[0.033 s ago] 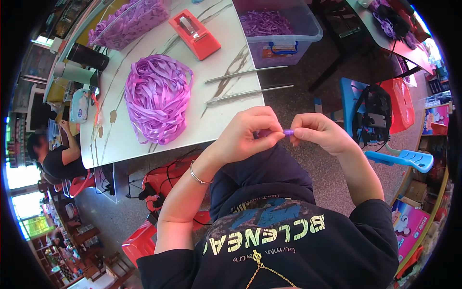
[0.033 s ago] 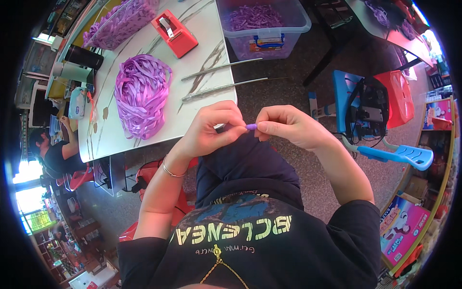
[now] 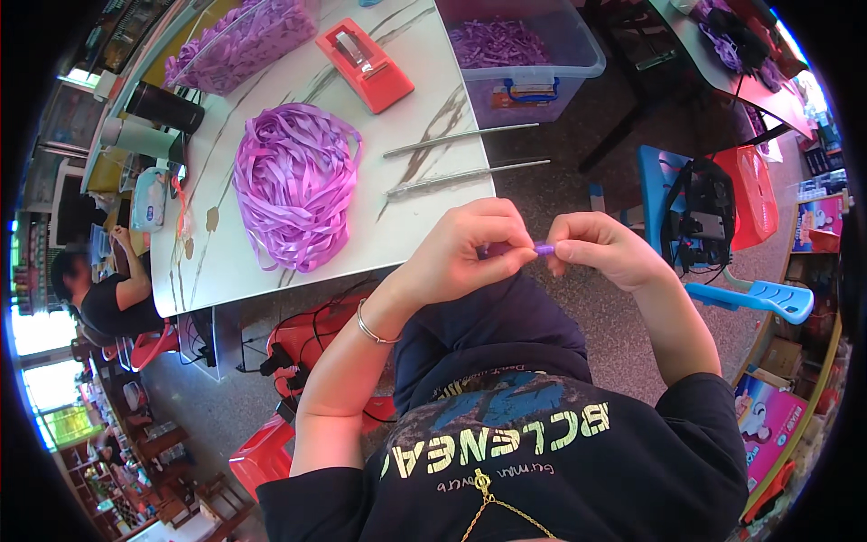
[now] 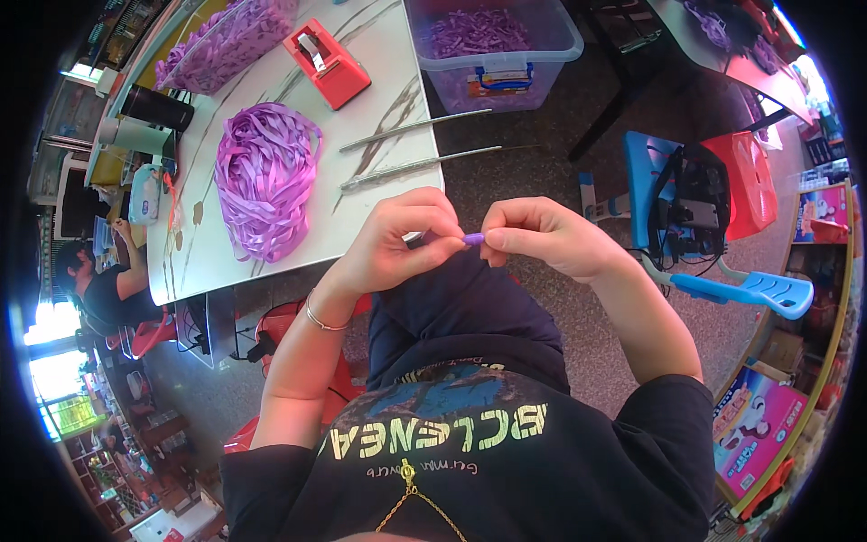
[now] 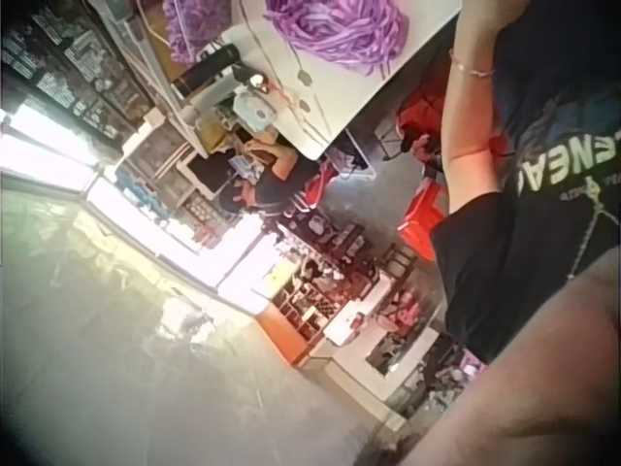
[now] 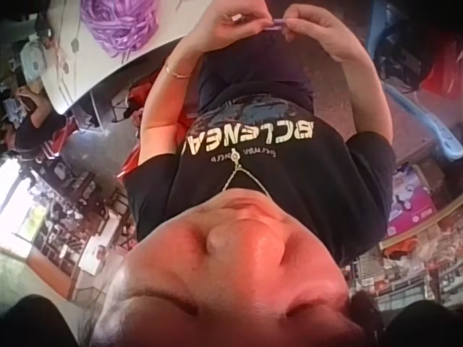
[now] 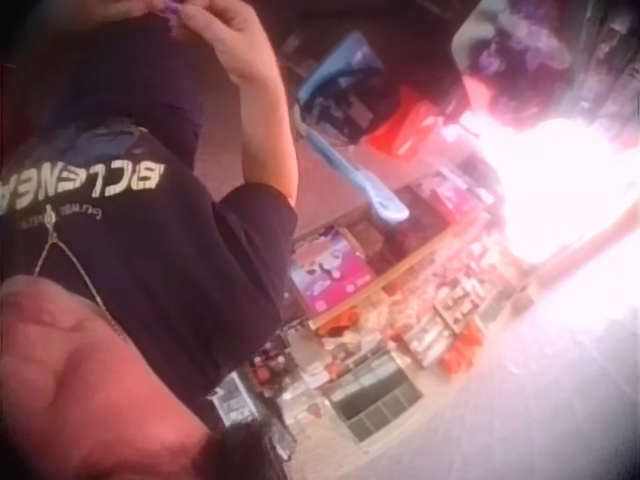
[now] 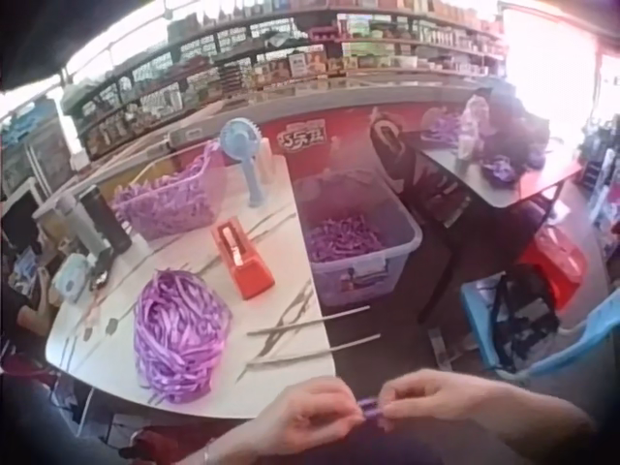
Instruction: The person weaves purple ribbons around two parallel metal rods by hand to create a craft item.
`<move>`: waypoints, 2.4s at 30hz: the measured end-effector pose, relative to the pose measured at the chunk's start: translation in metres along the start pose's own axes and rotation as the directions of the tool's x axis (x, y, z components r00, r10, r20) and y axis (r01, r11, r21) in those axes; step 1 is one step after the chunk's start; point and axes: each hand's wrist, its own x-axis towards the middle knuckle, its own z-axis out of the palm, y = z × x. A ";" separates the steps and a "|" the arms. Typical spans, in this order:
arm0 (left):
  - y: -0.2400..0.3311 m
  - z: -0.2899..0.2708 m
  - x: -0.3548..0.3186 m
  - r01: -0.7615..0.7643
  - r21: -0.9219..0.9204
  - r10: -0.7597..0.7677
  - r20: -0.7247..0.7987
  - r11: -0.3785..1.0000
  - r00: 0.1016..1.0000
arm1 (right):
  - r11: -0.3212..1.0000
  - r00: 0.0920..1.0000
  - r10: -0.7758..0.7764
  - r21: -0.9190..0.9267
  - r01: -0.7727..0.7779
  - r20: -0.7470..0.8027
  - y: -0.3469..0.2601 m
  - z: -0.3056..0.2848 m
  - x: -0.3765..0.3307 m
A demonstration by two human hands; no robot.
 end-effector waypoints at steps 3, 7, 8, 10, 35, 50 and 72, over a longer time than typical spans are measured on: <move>-0.004 0.001 0.012 -0.087 -0.037 0.089 0.046 0.996 0.995 | 0.995 1.000 -0.014 0.100 0.013 0.002 0.000 -0.010 -0.004; -0.010 -0.002 0.030 -0.154 0.122 0.154 0.009 0.980 0.988 | 0.997 0.989 -0.036 -0.079 0.024 -0.144 -0.007 -0.036 -0.009; -0.012 -0.004 0.034 -0.162 0.229 0.180 -0.058 0.960 0.982 | 0.988 0.972 -0.030 -0.154 -0.006 -0.233 -0.011 -0.037 -0.009; -0.017 -0.011 0.046 -0.142 0.236 0.176 -0.132 0.961 0.975 | 0.973 0.939 -0.095 -0.232 0.016 -0.332 -0.009 -0.051 -0.006; -0.069 -0.039 0.084 0.228 0.332 -0.097 -0.369 0.915 0.924 | 0.904 0.764 -0.427 -0.208 0.374 -0.484 0.072 -0.048 0.097; -0.061 -0.044 0.091 0.367 0.371 -0.257 -0.312 0.853 0.915 | 0.967 0.861 -0.228 -0.212 0.145 -0.455 0.075 0.007 0.026; -0.066 -0.048 0.102 0.441 0.524 -0.389 -0.214 0.729 0.896 | 0.838 0.936 -0.231 -0.542 0.053 -0.266 0.076 0.088 -0.098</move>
